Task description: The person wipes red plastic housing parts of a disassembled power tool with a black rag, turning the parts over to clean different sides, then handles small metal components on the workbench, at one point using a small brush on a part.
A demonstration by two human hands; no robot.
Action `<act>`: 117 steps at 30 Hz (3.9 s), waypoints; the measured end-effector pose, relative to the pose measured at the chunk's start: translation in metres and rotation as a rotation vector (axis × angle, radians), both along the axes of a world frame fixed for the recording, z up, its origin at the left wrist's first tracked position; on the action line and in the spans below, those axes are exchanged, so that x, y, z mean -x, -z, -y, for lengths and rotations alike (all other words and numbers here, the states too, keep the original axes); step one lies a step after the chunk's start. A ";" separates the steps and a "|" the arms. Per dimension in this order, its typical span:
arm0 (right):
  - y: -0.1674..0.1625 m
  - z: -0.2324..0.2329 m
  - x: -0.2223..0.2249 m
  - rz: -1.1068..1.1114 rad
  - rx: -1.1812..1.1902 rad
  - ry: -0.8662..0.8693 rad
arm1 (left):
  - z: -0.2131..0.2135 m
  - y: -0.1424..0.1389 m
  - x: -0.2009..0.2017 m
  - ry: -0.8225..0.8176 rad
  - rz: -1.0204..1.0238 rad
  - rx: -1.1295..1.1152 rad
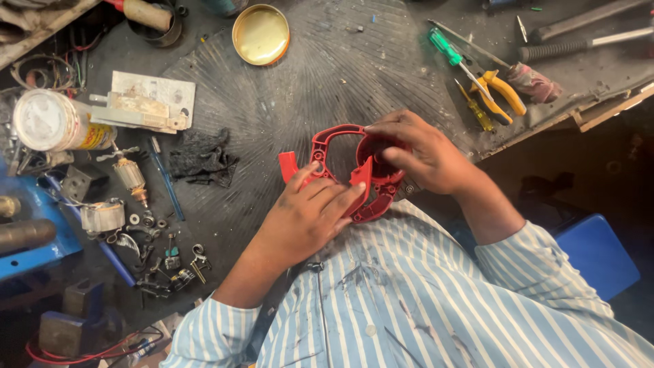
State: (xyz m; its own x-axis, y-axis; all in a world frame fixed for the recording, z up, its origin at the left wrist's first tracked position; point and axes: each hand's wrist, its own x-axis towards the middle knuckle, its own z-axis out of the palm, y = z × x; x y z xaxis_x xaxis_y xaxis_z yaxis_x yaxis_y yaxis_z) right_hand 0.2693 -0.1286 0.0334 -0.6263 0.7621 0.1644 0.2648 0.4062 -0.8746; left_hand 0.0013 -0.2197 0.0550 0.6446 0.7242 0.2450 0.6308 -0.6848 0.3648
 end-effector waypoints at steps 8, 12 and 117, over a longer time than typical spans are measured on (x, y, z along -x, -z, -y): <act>0.022 0.015 0.019 -0.067 0.038 0.315 | 0.010 -0.003 -0.002 0.120 0.019 -0.047; 0.022 0.021 0.023 -0.093 -0.019 0.327 | 0.018 -0.001 -0.015 0.023 -0.003 -0.095; 0.005 -0.162 0.085 -0.436 0.423 0.345 | 0.042 0.101 -0.023 -0.939 1.181 0.559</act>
